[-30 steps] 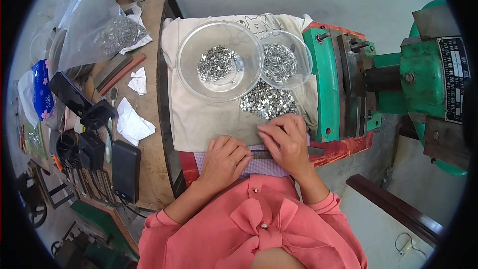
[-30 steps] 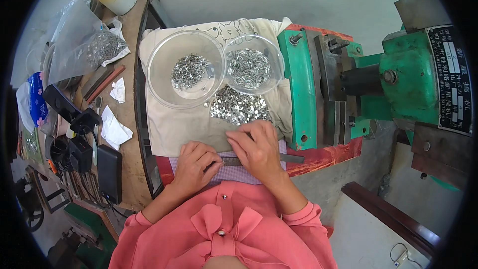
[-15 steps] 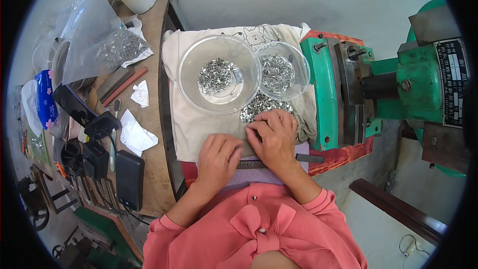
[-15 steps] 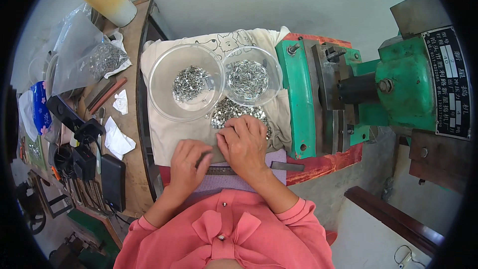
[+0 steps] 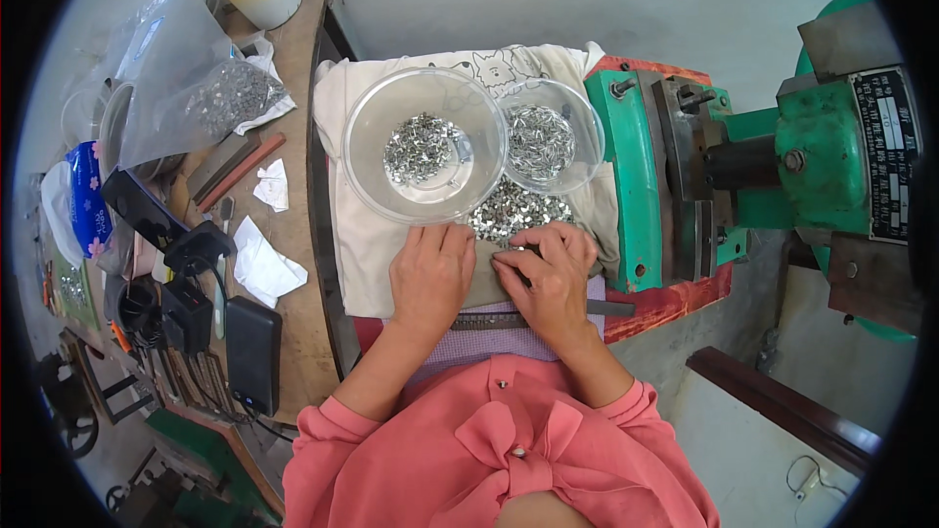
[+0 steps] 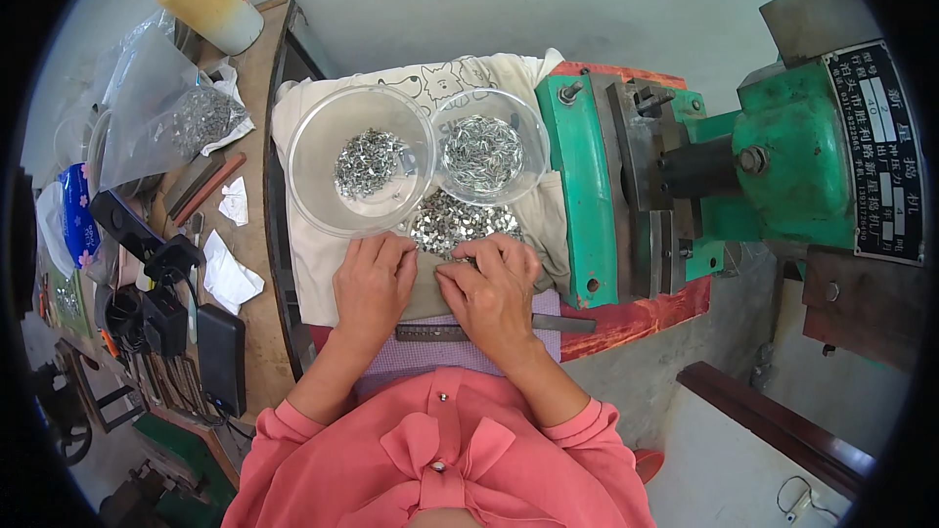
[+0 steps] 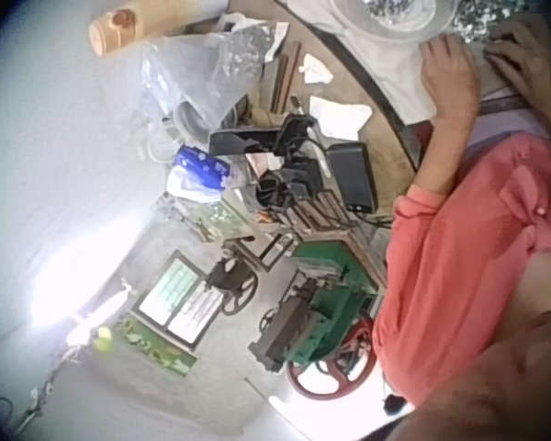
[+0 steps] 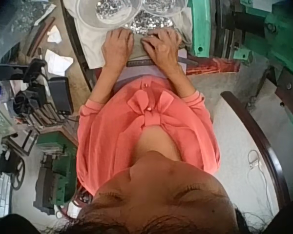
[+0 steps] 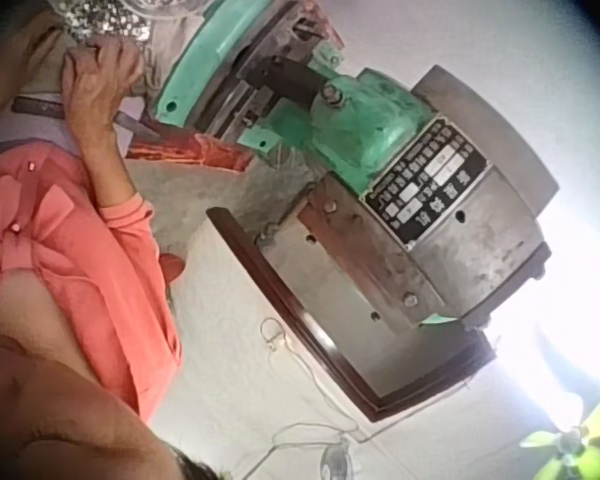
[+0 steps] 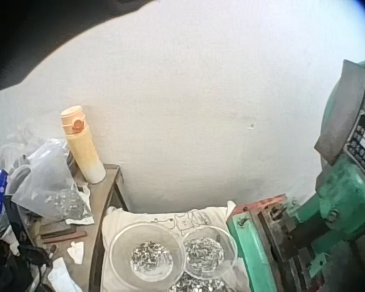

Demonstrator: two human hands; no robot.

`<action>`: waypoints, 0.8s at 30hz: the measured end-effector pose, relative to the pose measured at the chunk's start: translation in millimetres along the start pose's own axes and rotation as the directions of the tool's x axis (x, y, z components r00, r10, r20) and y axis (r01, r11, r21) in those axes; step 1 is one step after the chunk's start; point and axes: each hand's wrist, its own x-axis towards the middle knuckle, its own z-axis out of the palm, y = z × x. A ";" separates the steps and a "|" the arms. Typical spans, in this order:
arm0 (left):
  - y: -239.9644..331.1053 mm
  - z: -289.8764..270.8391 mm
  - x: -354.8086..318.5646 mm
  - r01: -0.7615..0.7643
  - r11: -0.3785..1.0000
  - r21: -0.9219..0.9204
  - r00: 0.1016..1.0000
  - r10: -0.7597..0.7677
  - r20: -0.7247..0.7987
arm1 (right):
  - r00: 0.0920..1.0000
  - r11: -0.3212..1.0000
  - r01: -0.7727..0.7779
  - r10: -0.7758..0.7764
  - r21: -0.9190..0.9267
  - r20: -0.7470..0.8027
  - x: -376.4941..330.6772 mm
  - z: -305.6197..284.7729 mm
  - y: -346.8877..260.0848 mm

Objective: The person places small silver metal pieces into the slots of a metal strip using their fingers. They then insert the strip into a green press machine and operate the lever to press the components. The person removes the strip and repeats the process of filling slots and pressing.

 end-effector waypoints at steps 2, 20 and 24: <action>-0.2 -3.2 1.5 -0.008 1.000 -0.009 1.000 0.008 0.008 | 1.000 1.000 0.009 -0.009 0.018 -0.002 -1.5 -1.2 0.9; -0.8 -17.3 -10.2 0.041 0.994 -0.098 0.997 -0.034 0.075 | 0.990 0.995 0.060 -0.070 0.080 0.125 -57.4 -34.3 4.6; -1.6 -23.3 -12.5 0.040 0.995 -0.092 0.997 -0.034 0.064 | 0.993 0.994 0.051 -0.060 0.093 0.101 -50.2 -37.1 4.8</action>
